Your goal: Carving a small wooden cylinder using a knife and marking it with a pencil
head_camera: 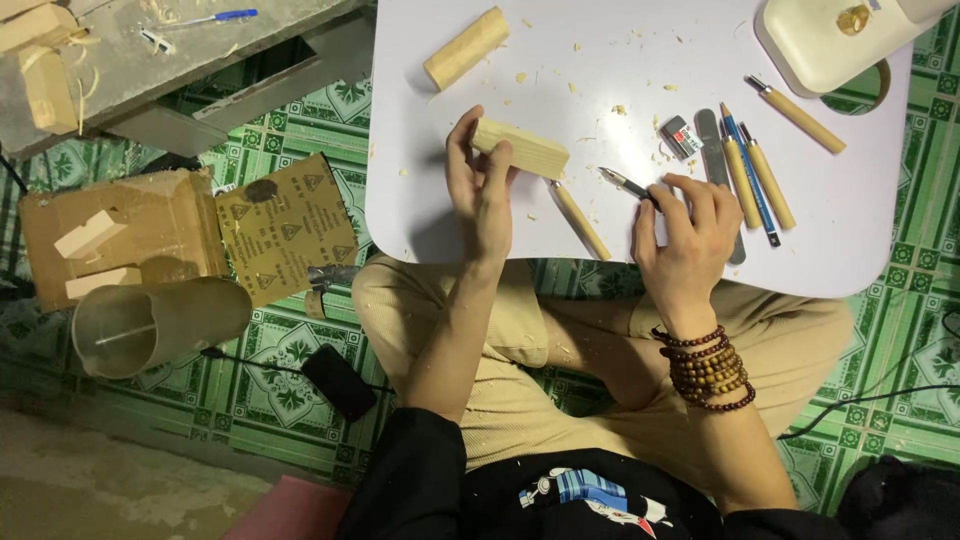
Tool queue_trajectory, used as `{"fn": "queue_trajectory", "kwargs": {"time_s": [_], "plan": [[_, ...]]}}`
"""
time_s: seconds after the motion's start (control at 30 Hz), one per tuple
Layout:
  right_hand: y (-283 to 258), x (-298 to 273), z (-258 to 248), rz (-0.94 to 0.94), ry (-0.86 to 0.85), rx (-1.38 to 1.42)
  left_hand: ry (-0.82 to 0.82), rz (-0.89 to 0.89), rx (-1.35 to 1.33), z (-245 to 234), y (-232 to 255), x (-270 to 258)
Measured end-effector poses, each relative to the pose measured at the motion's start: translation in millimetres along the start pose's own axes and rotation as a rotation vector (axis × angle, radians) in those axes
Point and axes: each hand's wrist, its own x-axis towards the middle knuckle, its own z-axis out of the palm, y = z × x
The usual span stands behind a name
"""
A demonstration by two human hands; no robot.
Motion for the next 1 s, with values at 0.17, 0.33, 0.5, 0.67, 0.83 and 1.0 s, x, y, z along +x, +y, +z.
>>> {"fn": "queue_trajectory", "kwargs": {"time_s": [0.17, 0.33, 0.5, 0.67, 0.83, 1.0], "plan": [[-2, 2, -2, -0.002, 0.001, 0.005, -0.024, 0.051, 0.073, -8, -4, 2], [-1, 1, 0, -0.008, 0.014, -0.001, -0.055, 0.184, 0.202, 5, 20, -6], [1, 0, 2, -0.017, 0.034, -0.008, -0.075, 0.237, 0.232, 7, 24, -7], [1, 1, 1, -0.024, 0.082, 0.013, -0.113, 0.268, 0.266, 10, 26, -5], [-15, -60, -12, -0.207, 0.096, 0.238, -0.081, 0.217, 0.31, 5, 16, -11], [-53, -97, -4, -0.356, -0.44, 0.477, -0.023, 0.311, 0.438, 22, 28, -10]]}}
